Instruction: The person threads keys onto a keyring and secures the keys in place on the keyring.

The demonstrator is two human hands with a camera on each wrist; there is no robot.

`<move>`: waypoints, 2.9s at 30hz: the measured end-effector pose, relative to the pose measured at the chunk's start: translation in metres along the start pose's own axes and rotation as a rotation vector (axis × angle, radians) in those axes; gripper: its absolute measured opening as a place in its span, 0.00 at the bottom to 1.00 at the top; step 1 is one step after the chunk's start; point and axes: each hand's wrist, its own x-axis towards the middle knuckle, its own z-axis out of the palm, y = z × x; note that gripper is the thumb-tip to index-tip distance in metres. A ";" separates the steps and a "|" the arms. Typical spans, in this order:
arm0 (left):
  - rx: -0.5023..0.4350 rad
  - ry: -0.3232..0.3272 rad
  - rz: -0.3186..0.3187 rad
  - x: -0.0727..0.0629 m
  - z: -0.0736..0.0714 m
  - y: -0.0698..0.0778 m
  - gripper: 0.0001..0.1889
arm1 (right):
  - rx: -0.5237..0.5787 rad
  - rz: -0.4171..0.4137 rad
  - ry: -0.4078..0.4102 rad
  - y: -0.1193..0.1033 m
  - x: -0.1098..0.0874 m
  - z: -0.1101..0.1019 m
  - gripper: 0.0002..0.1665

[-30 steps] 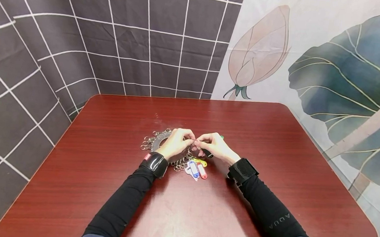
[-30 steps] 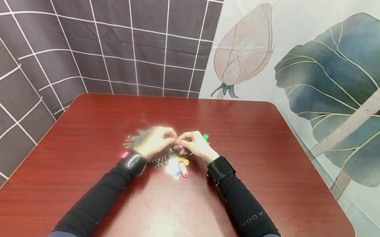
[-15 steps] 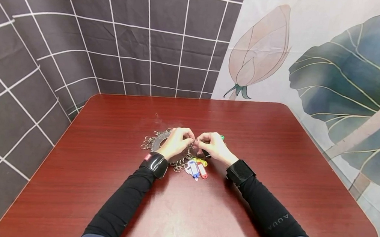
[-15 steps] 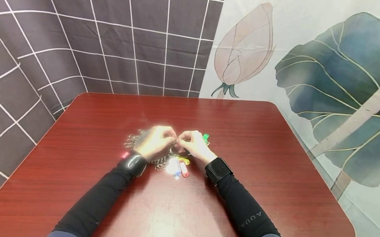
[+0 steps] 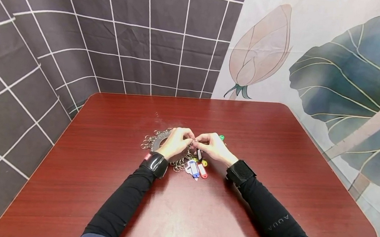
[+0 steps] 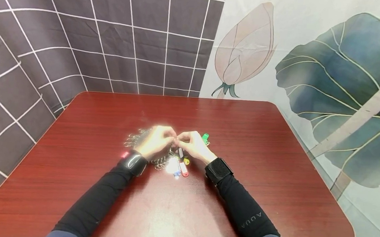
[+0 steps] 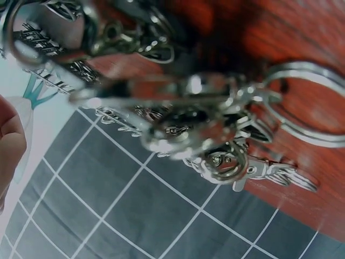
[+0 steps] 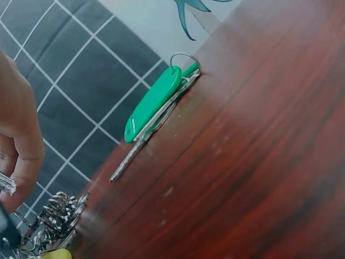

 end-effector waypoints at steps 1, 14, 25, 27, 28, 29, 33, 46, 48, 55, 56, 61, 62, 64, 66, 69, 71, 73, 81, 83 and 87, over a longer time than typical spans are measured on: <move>0.002 -0.003 -0.006 0.000 0.000 0.000 0.04 | -0.007 0.001 0.005 0.001 0.000 0.000 0.11; -0.027 0.023 0.011 -0.001 0.004 0.001 0.06 | -0.095 -0.025 0.071 0.026 0.009 0.003 0.08; 0.020 0.057 0.022 0.000 0.005 0.000 0.05 | -0.195 -0.032 0.154 0.018 0.006 0.010 0.04; 0.033 0.063 0.016 0.000 0.006 0.001 0.05 | -0.226 -0.047 0.177 0.018 0.006 0.010 0.04; 0.038 0.066 0.013 0.000 0.006 0.002 0.04 | -0.246 -0.053 0.193 0.018 0.006 0.010 0.04; 0.043 0.068 0.010 0.000 0.006 0.002 0.04 | -0.267 -0.059 0.208 0.018 0.006 0.010 0.04; 0.050 0.076 0.001 0.001 0.008 0.002 0.04 | -0.336 -0.077 0.259 0.017 0.006 0.008 0.05; 0.070 0.084 -0.036 0.002 0.008 0.007 0.04 | -0.358 -0.101 0.280 0.018 0.009 0.008 0.05; 0.071 0.081 -0.032 0.002 0.007 0.008 0.04 | -0.366 -0.108 0.259 0.018 0.010 0.006 0.05; 0.079 0.055 0.000 0.004 0.006 0.009 0.06 | -0.410 -0.176 0.168 0.016 0.011 0.000 0.05; 0.083 0.049 0.001 0.004 0.006 0.009 0.06 | -0.416 -0.189 0.158 0.016 0.011 0.000 0.06; 0.095 0.026 -0.042 0.005 0.006 0.008 0.05 | -0.447 -0.238 0.154 0.017 0.009 0.003 0.06; 0.095 0.023 -0.056 0.005 0.005 0.007 0.05 | -0.445 -0.238 0.161 0.017 0.009 0.004 0.06; 0.099 0.020 -0.086 0.005 0.005 0.007 0.04 | -0.439 -0.228 0.182 0.018 0.008 0.005 0.06; 0.097 0.017 -0.110 0.005 0.004 0.006 0.04 | -0.414 -0.206 0.203 0.019 0.008 0.006 0.05; 0.084 -0.001 -0.136 0.005 0.002 0.007 0.04 | -0.341 -0.151 0.230 0.021 0.010 0.006 0.05; 0.080 -0.013 -0.132 0.005 0.001 0.007 0.05 | -0.282 -0.115 0.234 0.022 0.011 0.005 0.04; 0.067 -0.016 -0.094 0.004 0.001 0.007 0.05 | -0.191 -0.081 0.215 0.022 0.011 0.003 0.03; 0.000 0.008 0.041 0.002 0.007 0.001 0.09 | 0.099 -0.006 0.149 0.024 0.010 0.002 0.06; -0.024 0.006 0.016 0.003 0.008 -0.001 0.08 | 0.097 -0.006 0.143 0.022 0.009 0.002 0.06; -0.081 -0.016 -0.062 0.004 0.006 -0.002 0.07 | 0.078 -0.023 0.136 0.021 0.009 0.003 0.07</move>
